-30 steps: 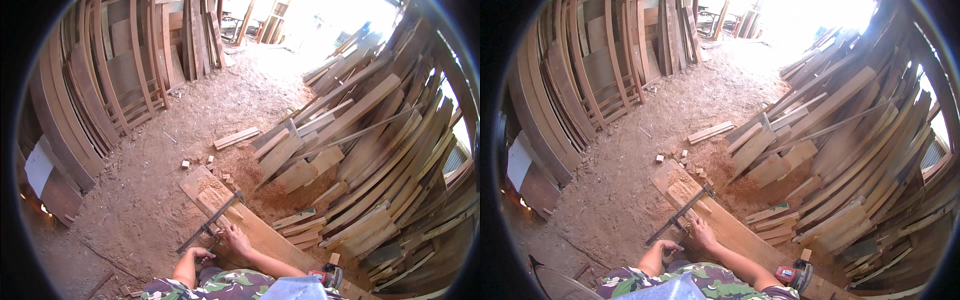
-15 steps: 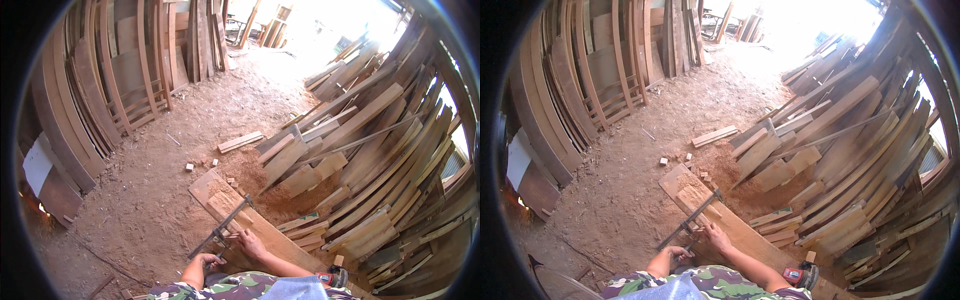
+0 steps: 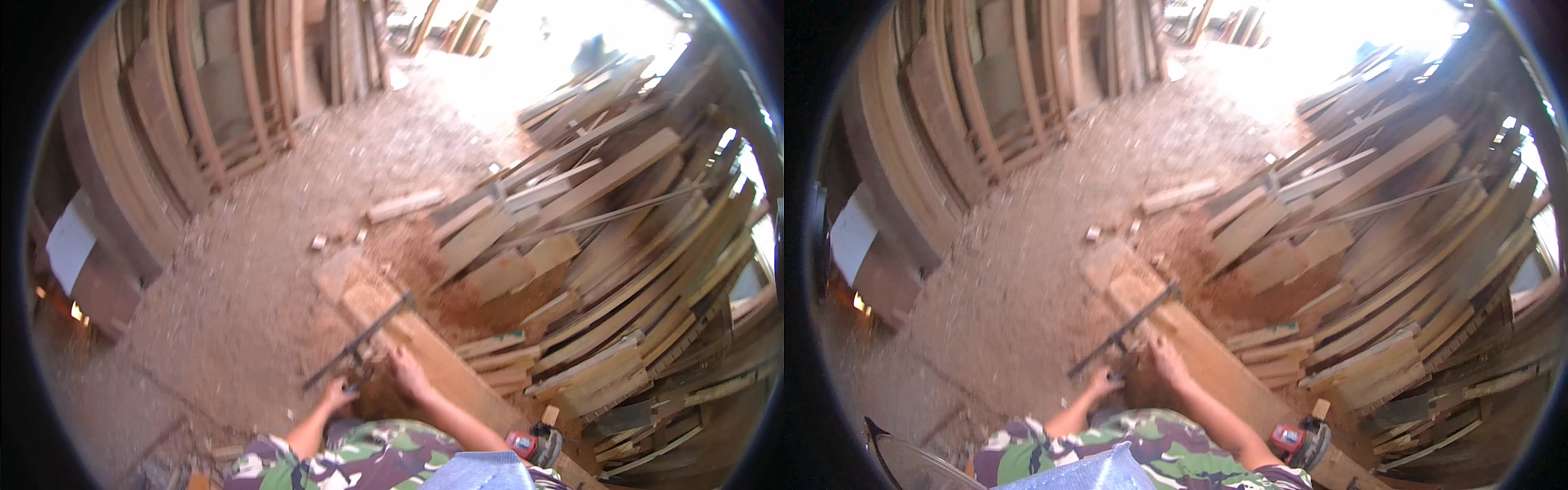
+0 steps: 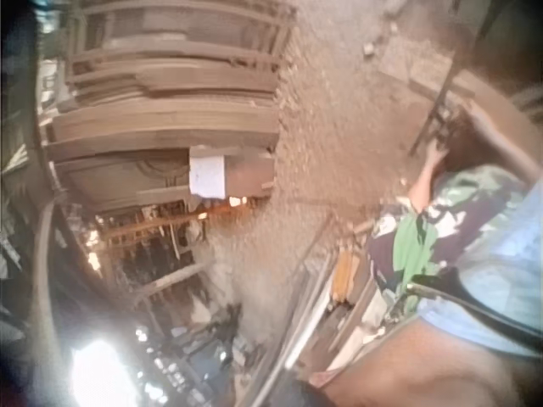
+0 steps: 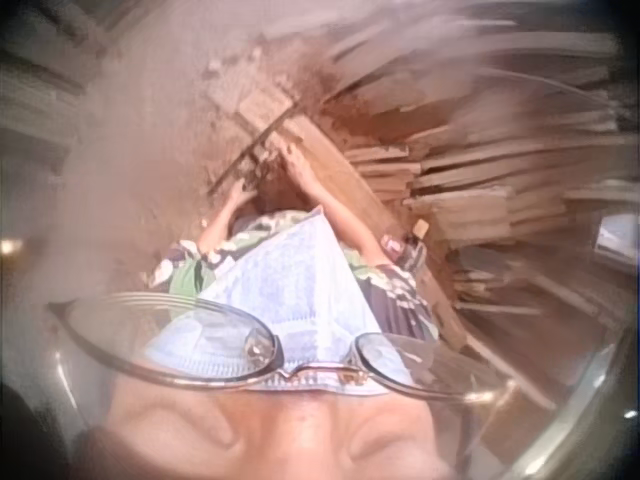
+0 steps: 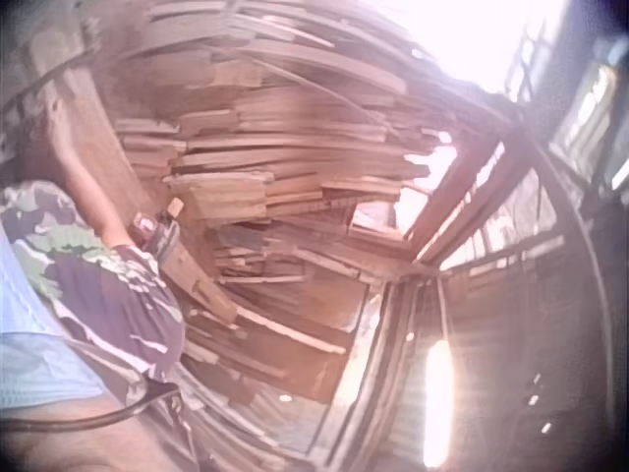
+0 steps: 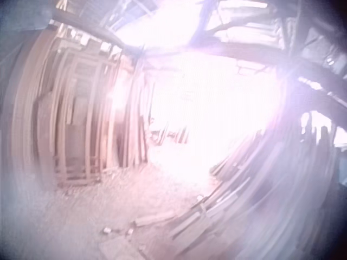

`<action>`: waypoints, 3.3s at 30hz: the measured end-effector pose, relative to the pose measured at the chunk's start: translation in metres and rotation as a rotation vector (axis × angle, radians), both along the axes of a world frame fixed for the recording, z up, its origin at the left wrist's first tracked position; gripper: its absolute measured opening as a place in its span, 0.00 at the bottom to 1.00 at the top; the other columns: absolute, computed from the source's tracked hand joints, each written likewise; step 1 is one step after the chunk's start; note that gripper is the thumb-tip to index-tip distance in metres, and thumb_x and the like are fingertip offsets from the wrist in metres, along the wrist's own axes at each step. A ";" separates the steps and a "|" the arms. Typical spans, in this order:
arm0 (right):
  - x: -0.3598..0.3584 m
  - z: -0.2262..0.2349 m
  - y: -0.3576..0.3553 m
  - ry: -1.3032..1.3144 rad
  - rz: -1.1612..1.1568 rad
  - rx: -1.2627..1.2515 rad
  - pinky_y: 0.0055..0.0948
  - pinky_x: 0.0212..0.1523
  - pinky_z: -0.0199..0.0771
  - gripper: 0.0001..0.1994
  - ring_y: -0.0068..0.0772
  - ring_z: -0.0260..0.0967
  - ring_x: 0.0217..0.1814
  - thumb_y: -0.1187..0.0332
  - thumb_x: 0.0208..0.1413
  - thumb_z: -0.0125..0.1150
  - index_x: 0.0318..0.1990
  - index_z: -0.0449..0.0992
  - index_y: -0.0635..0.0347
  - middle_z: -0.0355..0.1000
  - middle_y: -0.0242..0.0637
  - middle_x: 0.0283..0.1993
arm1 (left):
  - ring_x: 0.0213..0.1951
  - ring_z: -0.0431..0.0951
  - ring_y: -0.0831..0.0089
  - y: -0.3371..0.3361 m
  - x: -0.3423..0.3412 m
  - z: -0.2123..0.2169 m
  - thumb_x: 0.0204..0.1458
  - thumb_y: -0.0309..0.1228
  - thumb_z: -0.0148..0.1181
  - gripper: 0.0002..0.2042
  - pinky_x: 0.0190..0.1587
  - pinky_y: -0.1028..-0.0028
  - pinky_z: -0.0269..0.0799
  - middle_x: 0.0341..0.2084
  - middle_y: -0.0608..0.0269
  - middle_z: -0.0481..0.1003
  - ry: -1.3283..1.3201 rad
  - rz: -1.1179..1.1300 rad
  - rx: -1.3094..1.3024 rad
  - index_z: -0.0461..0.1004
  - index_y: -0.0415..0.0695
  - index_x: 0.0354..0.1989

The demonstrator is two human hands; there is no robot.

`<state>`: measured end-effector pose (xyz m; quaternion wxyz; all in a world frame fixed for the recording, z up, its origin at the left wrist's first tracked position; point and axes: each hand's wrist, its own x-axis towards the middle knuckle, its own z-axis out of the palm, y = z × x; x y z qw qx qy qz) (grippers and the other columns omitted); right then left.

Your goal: The person uses a circular saw to cut through a large piece of lumber secured by a clamp, then removes the cut section.

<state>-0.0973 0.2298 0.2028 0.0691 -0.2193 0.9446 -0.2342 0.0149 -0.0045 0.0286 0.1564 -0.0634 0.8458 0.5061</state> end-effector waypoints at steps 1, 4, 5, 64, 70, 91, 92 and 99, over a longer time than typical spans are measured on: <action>-0.001 -0.003 0.015 0.030 -0.023 -0.001 0.55 0.53 0.78 0.21 0.66 0.73 0.54 0.62 0.65 0.63 0.62 0.72 0.61 0.70 0.61 0.52 | 0.30 0.80 0.71 0.012 -0.007 0.022 0.48 0.44 0.81 0.20 0.35 0.63 0.78 0.31 0.61 0.83 -0.285 0.128 0.379 0.82 0.42 0.37; -0.005 0.009 -0.007 -0.089 0.056 -0.040 0.54 0.53 0.78 0.18 0.65 0.73 0.53 0.64 0.63 0.64 0.57 0.73 0.62 0.70 0.60 0.51 | 0.31 0.83 0.71 -0.033 -0.001 -0.011 0.67 0.52 0.62 0.20 0.32 0.68 0.80 0.30 0.62 0.83 -0.700 -0.073 0.907 0.82 0.44 0.42; -0.004 0.008 -0.005 -0.089 0.055 -0.052 0.54 0.53 0.78 0.18 0.65 0.72 0.54 0.65 0.63 0.65 0.55 0.73 0.63 0.69 0.60 0.51 | 0.30 0.83 0.72 -0.026 0.002 -0.003 0.71 0.55 0.55 0.23 0.29 0.71 0.79 0.30 0.63 0.83 -0.848 0.142 1.042 0.81 0.45 0.47; 0.628 -0.092 0.114 0.052 -2.681 -0.151 0.46 0.59 0.77 0.22 0.52 0.79 0.58 0.66 0.53 0.76 0.55 0.78 0.58 0.81 0.50 0.56 | 0.21 0.73 0.73 -0.057 -0.096 -0.048 0.67 0.51 0.62 0.19 0.24 0.68 0.65 0.21 0.64 0.77 -0.924 -0.608 -0.339 0.80 0.46 0.43; 0.712 -0.034 0.194 0.201 -2.712 0.286 0.45 0.59 0.77 0.21 0.51 0.81 0.57 0.67 0.56 0.75 0.56 0.78 0.57 0.83 0.47 0.54 | 0.31 0.82 0.65 -0.041 -0.088 -0.048 0.68 0.49 0.63 0.20 0.34 0.64 0.78 0.34 0.53 0.83 -0.967 -0.492 -0.174 0.76 0.41 0.46; 0.655 -0.096 0.156 -0.420 -3.019 -0.484 0.42 0.34 0.87 0.17 0.44 0.86 0.40 0.65 0.53 0.71 0.43 0.84 0.73 0.84 0.53 0.40 | 0.42 0.87 0.54 -0.009 -0.073 0.028 0.68 0.46 0.63 0.20 0.46 0.58 0.84 0.43 0.46 0.84 -0.853 -0.602 -0.165 0.71 0.42 0.55; 0.645 -0.066 0.163 -0.526 -2.982 -0.422 0.43 0.38 0.88 0.19 0.45 0.86 0.44 0.64 0.53 0.71 0.45 0.84 0.73 0.84 0.54 0.42 | 0.42 0.87 0.55 -0.010 -0.075 0.031 0.68 0.46 0.63 0.20 0.46 0.58 0.84 0.43 0.46 0.84 -0.836 -0.602 -0.177 0.71 0.42 0.55; 0.744 -0.027 0.240 0.039 -2.764 0.510 0.43 0.58 0.81 0.15 0.51 0.84 0.54 0.64 0.56 0.67 0.49 0.88 0.55 0.86 0.47 0.50 | 0.42 0.87 0.55 -0.042 -0.062 -0.034 0.68 0.46 0.63 0.21 0.46 0.58 0.84 0.41 0.47 0.83 -1.015 -0.393 -0.030 0.71 0.40 0.56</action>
